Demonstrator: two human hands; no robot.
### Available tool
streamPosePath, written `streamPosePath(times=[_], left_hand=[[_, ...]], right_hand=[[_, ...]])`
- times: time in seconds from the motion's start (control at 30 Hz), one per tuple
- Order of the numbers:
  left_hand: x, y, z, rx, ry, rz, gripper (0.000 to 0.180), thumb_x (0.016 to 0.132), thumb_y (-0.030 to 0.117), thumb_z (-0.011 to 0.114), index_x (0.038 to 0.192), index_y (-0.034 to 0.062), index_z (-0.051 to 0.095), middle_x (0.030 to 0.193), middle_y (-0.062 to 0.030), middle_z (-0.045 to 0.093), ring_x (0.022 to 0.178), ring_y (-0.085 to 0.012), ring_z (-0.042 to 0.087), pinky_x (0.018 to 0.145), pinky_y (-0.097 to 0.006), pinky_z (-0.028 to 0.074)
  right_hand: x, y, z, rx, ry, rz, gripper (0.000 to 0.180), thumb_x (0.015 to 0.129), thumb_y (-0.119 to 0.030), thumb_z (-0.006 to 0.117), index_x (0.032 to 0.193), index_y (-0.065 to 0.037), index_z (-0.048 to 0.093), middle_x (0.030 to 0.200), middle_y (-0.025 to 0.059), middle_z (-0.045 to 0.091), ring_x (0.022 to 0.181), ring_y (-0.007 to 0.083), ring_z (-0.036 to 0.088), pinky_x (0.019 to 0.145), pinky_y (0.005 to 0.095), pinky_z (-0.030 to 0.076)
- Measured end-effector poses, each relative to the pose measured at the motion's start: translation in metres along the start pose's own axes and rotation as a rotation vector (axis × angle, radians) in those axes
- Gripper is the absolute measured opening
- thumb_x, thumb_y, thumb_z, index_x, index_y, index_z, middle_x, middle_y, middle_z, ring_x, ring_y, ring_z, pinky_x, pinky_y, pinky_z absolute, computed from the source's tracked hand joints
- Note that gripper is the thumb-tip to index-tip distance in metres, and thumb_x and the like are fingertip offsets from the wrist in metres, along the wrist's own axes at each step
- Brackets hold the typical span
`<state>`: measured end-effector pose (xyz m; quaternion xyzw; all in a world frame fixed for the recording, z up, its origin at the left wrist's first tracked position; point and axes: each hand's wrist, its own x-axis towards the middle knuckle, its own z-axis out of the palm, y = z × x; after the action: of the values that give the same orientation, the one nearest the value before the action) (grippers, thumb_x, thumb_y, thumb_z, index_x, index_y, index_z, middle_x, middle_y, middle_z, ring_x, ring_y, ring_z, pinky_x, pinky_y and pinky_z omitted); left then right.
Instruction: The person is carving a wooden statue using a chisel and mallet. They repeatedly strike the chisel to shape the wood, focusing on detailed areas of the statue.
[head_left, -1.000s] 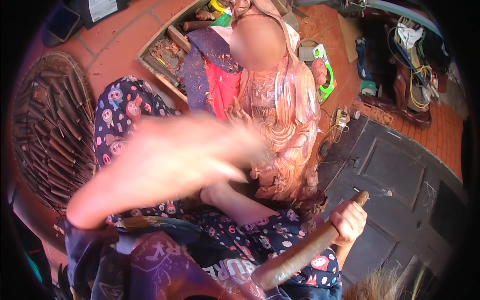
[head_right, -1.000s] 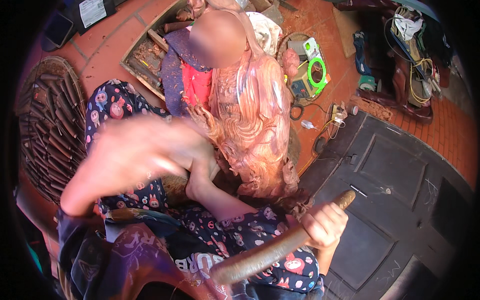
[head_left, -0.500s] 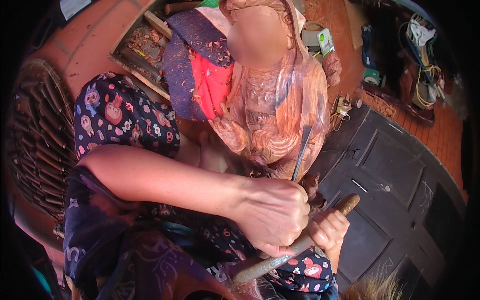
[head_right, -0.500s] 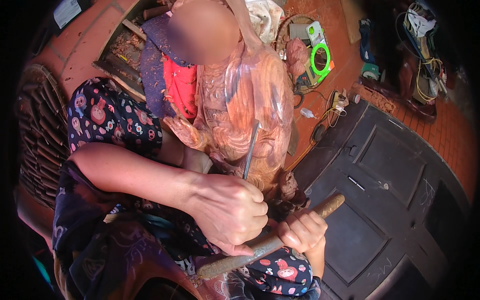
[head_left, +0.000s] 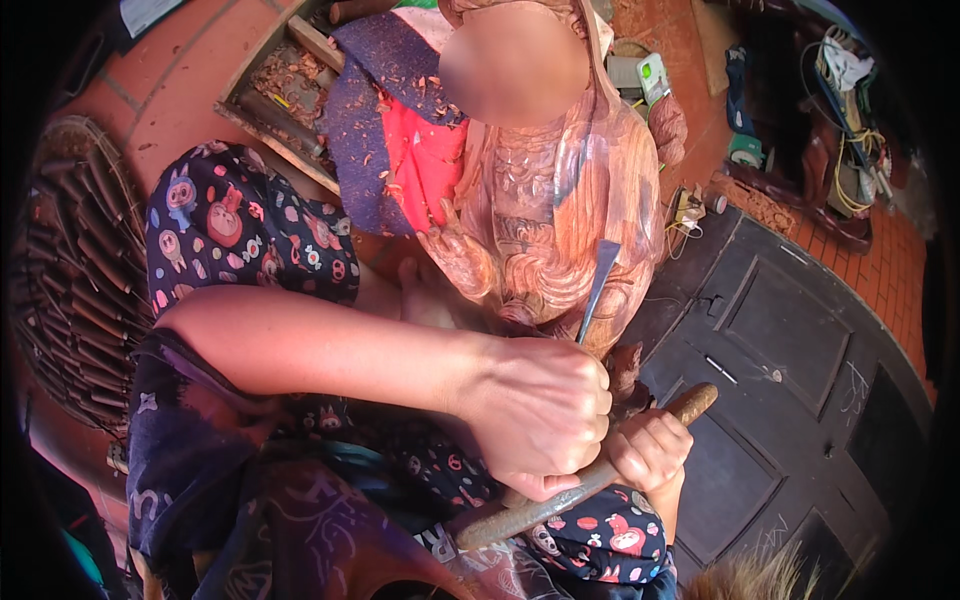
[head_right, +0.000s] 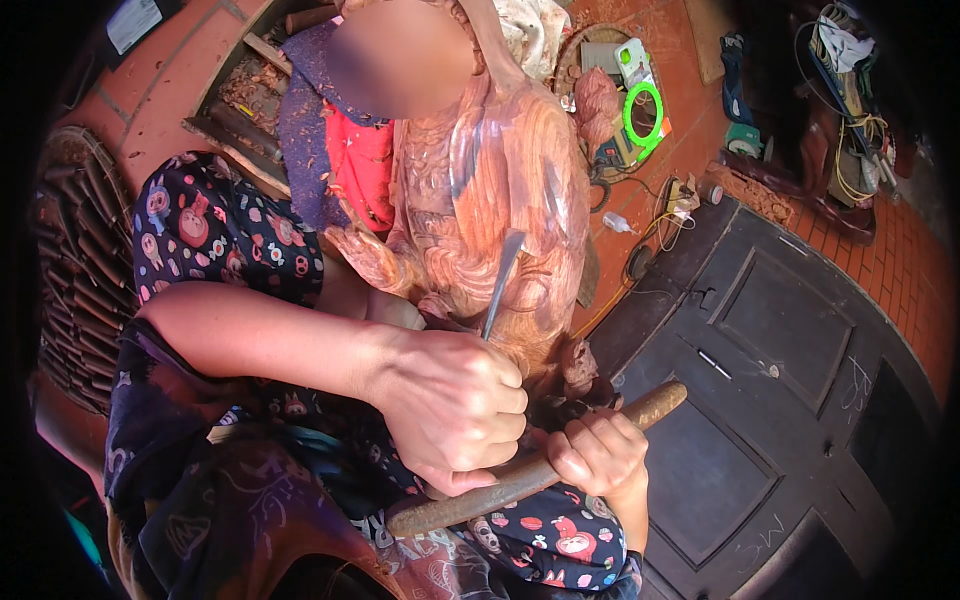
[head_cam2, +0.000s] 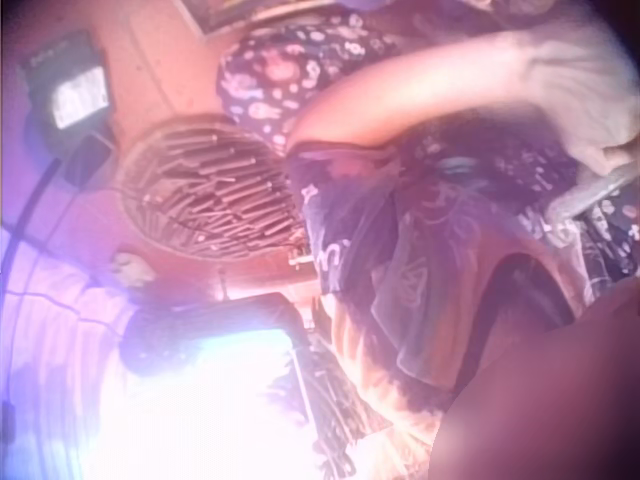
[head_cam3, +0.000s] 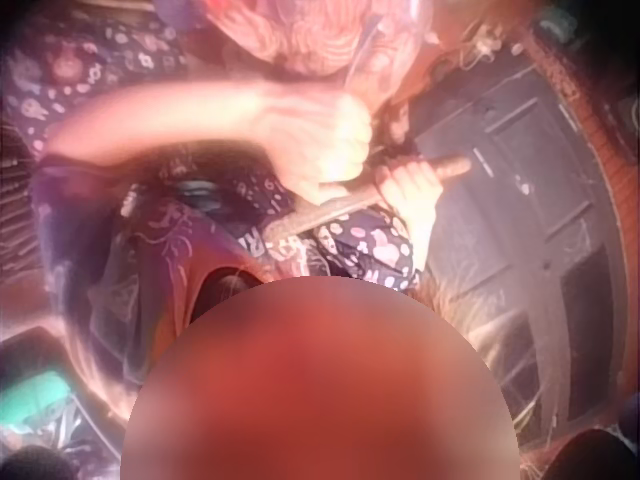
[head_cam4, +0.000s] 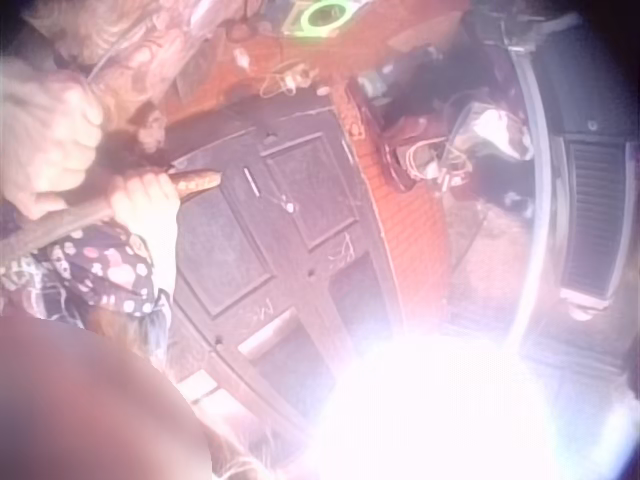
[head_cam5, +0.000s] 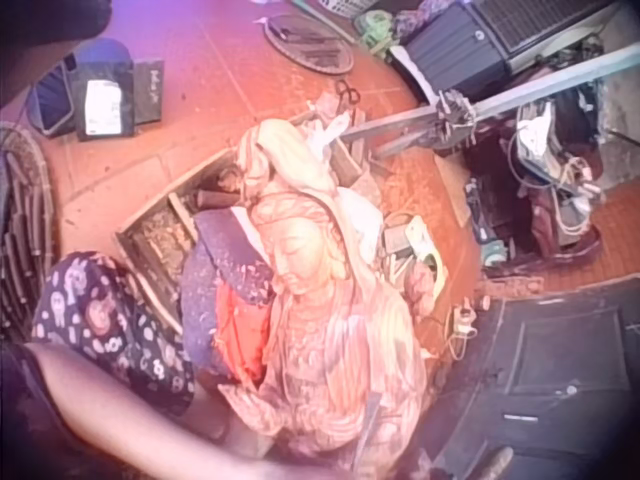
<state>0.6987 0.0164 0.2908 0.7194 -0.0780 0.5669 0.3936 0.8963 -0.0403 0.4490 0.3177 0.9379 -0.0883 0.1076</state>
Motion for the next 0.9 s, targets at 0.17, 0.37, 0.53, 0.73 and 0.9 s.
streamPosePath(times=[0.17,0.37,0.53,0.73,0.9], left_hand=[[0.002,-0.008,-0.003,-0.043,0.058,0.014,0.027,0.077,0.032,0.064,0.062,0.0106,0.057,0.061,-0.0031,0.053,0.060,-0.0208,0.058,0.054,-0.034,0.048],[0.006,-0.010,0.000,-0.021,0.063,-0.026,0.025,0.078,0.029,0.063,0.061,0.0108,0.057,0.063,-0.0033,0.054,0.059,-0.0208,0.058,0.054,-0.034,0.047],[0.008,-0.002,0.009,0.037,0.098,-0.022,0.028,0.078,0.031,0.064,0.060,0.0110,0.055,0.062,-0.0033,0.053,0.059,-0.0211,0.057,0.054,-0.034,0.046],[0.008,-0.004,0.002,-0.035,0.107,-0.032,0.029,0.077,0.032,0.066,0.060,0.0107,0.055,0.063,-0.0036,0.052,0.058,-0.0215,0.057,0.052,-0.034,0.046],[0.009,-0.007,-0.002,-0.045,0.108,-0.049,0.027,0.076,0.030,0.066,0.061,0.0101,0.056,0.063,-0.0036,0.052,0.059,-0.0216,0.058,0.052,-0.035,0.048]], right_hand=[[-0.001,0.000,0.001,-0.001,0.013,-0.021,0.020,0.068,-0.019,0.073,0.079,-0.009,0.059,0.068,0.0031,0.059,0.060,0.0188,0.061,0.055,0.0298,0.049],[0.002,0.006,-0.007,-0.103,0.041,-0.044,0.025,0.068,-0.015,0.078,0.079,-0.010,0.056,0.067,0.0018,0.058,0.057,0.0172,0.059,0.053,0.0289,0.048],[0.006,0.008,-0.013,-0.124,0.080,-0.039,0.025,0.059,-0.013,0.069,0.078,-0.006,0.054,0.067,0.0073,0.059,0.058,0.0223,0.062,0.054,0.0327,0.051],[0.007,0.007,-0.016,-0.118,0.060,-0.029,0.031,0.067,-0.012,0.083,0.080,-0.011,0.054,0.069,0.0014,0.059,0.059,0.0173,0.060,0.054,0.0291,0.051],[-0.001,0.008,-0.020,-0.123,0.111,-0.015,0.032,0.062,-0.012,0.079,0.081,-0.007,0.054,0.070,0.0068,0.060,0.062,0.0224,0.063,0.053,0.0333,0.053]])
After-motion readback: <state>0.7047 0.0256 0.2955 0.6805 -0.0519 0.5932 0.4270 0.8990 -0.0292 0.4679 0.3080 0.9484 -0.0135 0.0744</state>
